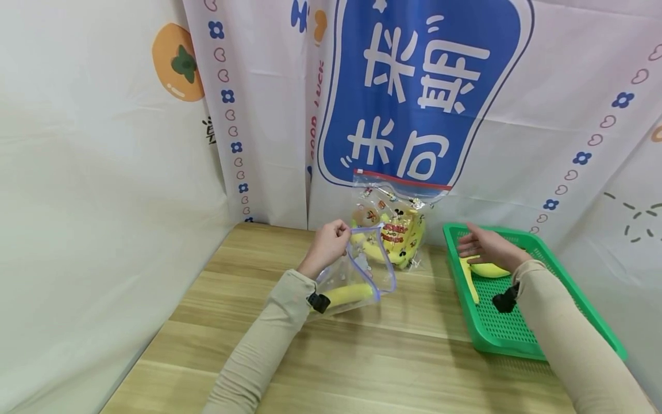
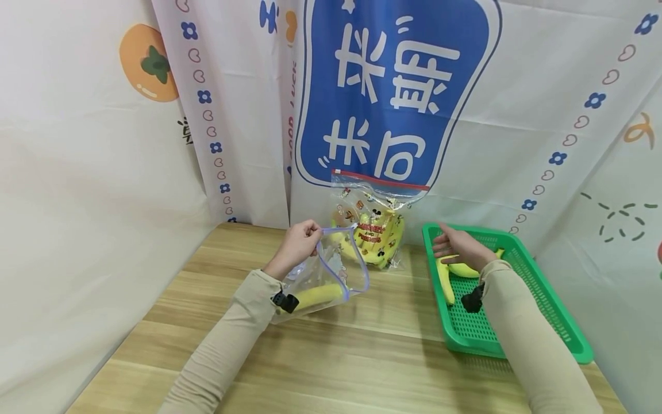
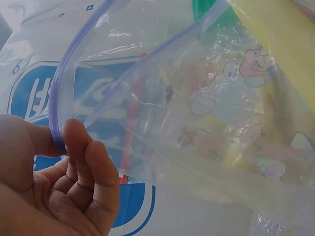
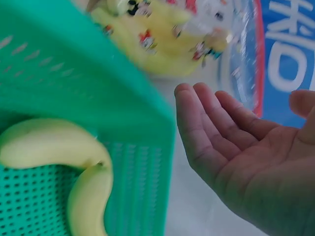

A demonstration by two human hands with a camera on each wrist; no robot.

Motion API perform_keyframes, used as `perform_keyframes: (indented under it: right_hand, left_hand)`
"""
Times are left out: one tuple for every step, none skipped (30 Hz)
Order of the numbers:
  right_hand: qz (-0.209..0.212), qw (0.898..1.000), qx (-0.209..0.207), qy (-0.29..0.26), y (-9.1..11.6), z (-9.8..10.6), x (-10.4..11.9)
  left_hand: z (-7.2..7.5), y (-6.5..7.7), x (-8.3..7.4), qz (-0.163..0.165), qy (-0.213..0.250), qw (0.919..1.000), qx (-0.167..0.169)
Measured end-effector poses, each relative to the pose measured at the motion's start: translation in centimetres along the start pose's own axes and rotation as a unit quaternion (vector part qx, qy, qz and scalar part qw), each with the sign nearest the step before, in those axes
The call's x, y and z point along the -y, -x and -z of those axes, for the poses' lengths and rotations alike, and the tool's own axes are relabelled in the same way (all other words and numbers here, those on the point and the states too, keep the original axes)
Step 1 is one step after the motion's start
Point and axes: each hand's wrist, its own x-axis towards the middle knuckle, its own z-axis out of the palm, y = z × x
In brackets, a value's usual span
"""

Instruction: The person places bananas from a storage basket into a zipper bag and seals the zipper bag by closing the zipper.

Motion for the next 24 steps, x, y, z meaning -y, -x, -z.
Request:
perform_keyframes:
  right_hand:
    - [-0.004, 1.0, 0.001, -0.005, -0.1, 0.2, -0.4]
    - [-0.006, 1.0, 0.004, -0.009, -0.2, 0.5, -0.8]
    - [-0.009, 1.0, 0.006, -0.013, -0.3, 0.7, -1.2]
    - [-0.011, 1.0, 0.009, -0.016, -0.4, 0.9, -1.6]
    - [-0.013, 1.0, 0.011, -0.018, -0.5, 1.2, -2.1]
    - [-0.016, 1.0, 0.013, -0.022, -0.6, 1.4, -2.5]
    - [-0.019, 0.999, 0.015, -0.025, -0.8, 1.6, -3.0]
    - [-0.023, 0.999, 0.017, -0.028, -0.9, 1.8, -3.5]
    - [-0.029, 0.999, 0.017, -0.032, -1.0, 2.0, -3.9]
    - [-0.034, 0.999, 0.017, -0.035, -1.1, 2.2, -4.4]
    - [-0.038, 0.998, 0.017, -0.038, -1.2, 2.4, -4.8]
    - [-0.043, 0.998, 0.017, -0.044, -1.3, 2.5, -5.3]
    - [-0.047, 0.998, 0.019, -0.046, -1.4, 2.7, -5.7]
    - [-0.049, 0.997, 0.02, -0.049, -1.5, 2.8, -6.1]
    - [-0.052, 0.997, 0.021, -0.052, -1.5, 2.9, -6.6]
    - [-0.054, 0.997, 0.022, -0.052, -1.5, 3.0, -6.9]
    - [-0.056, 0.997, 0.024, -0.054, -1.6, 3.0, -7.3]
    - [-0.059, 0.996, 0.026, -0.058, -1.6, 3.0, -7.6]
    - [-0.061, 0.996, 0.027, -0.058, -1.6, 3.0, -7.9]
    - [-0.063, 0.996, 0.028, -0.061, -1.6, 3.0, -8.2]
    - [-0.066, 0.995, 0.029, -0.064, -1.6, 3.0, -8.4]
    - [-0.068, 0.995, 0.031, -0.065, -1.7, 2.9, -8.6]
    - [-0.069, 0.995, 0.034, -0.066, -1.7, 2.9, -8.7]
    - [-0.071, 0.995, 0.037, -0.065, -1.7, 2.8, -8.8]
  left_hand:
    - [0.0, 0.0, 0.1, 0.0, -0.001, 1.0, -0.001]
    - [0.0, 0.0, 0.1, 0.0, -0.001, 1.0, -0.002]
    - [0.0, 0.0, 0.1, 0.001, -0.001, 1.0, -0.003]
    - [-0.1, 0.0, 0.1, 0.001, -0.001, 1.0, -0.005]
    - [-0.1, 0.0, 0.1, 0.001, 0.0, 1.0, -0.006]
    - [-0.1, 0.0, 0.1, 0.001, -0.001, 1.0, -0.007]
    - [-0.1, 0.0, 0.1, 0.002, 0.0, 1.0, -0.008]
    - [-0.1, 0.0, 0.1, 0.001, 0.001, 1.0, -0.009]
    - [-0.1, 0.0, 0.1, 0.001, 0.001, 1.0, -0.009]
    - [-0.1, 0.0, 0.1, -0.001, 0.001, 0.9999, -0.01]
    - [-0.1, 0.0, 0.1, -0.002, 0.003, 0.9999, -0.01]
    - [0.0, 0.0, 0.2, -0.003, 0.004, 0.9999, -0.011]
    - [0.0, 0.0, 0.2, -0.004, 0.005, 0.9999, -0.011]
    - [0.0, 0.1, 0.2, -0.006, 0.005, 0.9999, -0.012]
    - [0.0, 0.1, 0.2, -0.007, 0.006, 0.9999, -0.011]
    - [0.0, 0.1, 0.2, -0.007, 0.006, 0.9999, -0.011]
    - [0.0, 0.1, 0.2, -0.008, 0.006, 0.9999, -0.011]
    - [0.1, 0.1, 0.2, -0.008, 0.006, 0.9999, -0.01]
    - [0.1, 0.1, 0.2, -0.008, 0.006, 0.9999, -0.011]
    - [0.1, 0.2, 0.1, -0.007, 0.006, 0.9999, -0.011]
    - [0.1, 0.2, 0.1, -0.006, 0.007, 0.9999, -0.011]
    - [0.1, 0.2, 0.1, -0.005, 0.007, 0.9999, -0.011]
    - [0.1, 0.2, 0.1, -0.004, 0.007, 0.9999, -0.011]
    - [0.2, 0.2, 0.1, -0.003, 0.008, 0.9999, -0.012]
